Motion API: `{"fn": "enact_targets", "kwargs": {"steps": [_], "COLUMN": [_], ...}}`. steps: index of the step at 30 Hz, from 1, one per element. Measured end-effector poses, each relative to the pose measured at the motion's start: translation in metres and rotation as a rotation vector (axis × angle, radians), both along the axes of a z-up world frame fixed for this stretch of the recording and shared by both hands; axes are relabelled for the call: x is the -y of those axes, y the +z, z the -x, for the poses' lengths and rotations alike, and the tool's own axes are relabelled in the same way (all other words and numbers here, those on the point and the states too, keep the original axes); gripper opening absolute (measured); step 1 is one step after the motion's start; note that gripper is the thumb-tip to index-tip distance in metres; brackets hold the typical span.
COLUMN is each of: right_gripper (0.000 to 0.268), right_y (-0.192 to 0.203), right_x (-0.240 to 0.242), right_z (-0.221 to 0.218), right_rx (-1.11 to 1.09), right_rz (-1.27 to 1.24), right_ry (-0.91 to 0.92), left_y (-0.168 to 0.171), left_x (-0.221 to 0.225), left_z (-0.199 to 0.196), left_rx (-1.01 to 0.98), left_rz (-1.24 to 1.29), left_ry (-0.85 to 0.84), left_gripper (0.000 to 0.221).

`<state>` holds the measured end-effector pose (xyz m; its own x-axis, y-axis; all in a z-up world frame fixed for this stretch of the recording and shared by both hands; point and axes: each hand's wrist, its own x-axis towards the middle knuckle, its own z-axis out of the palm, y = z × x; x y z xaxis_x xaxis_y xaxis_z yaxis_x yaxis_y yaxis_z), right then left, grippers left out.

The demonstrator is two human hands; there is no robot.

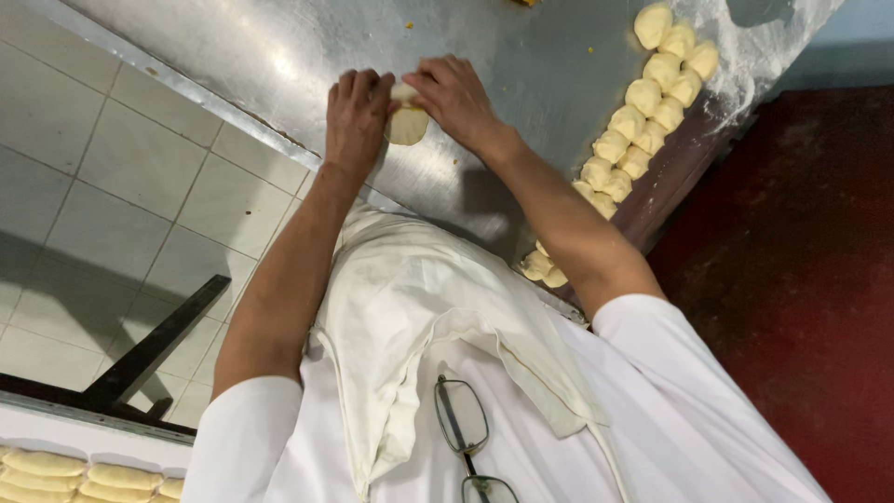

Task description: The person shapes small portions of dough by hand, filling them with a yellow paste and rolling them into logs on a metal work surface.

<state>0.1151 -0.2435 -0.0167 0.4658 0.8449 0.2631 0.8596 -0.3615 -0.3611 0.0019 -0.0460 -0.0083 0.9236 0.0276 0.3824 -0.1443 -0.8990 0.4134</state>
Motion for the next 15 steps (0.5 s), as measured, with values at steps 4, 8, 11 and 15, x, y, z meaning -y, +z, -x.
{"fn": "enact_targets", "kwargs": {"steps": [4, 8, 11, 15], "right_gripper": [0.039, 0.036, 0.043, 0.048], "right_y": [-0.004, -0.006, -0.005, -0.002], "right_x": [0.005, 0.000, -0.006, -0.005], "right_z": [0.019, 0.019, 0.009, 0.008], "right_rx": [-0.138, -0.198, -0.114, -0.068], "right_rz": [-0.109, -0.072, -0.034, -0.032], "right_ry": [-0.053, -0.092, -0.102, -0.104], "left_y": [-0.002, -0.002, -0.001, -0.002], "left_x": [0.004, 0.004, 0.002, -0.001], "left_z": [0.015, 0.014, 0.005, 0.002], "left_rx": [-0.089, -0.202, -0.169, -0.151], "left_rz": [0.106, 0.150, 0.128, 0.124], "left_ry": [-0.052, -0.082, -0.061, -0.029], "left_gripper": [0.034, 0.035, 0.044, 0.053]}}
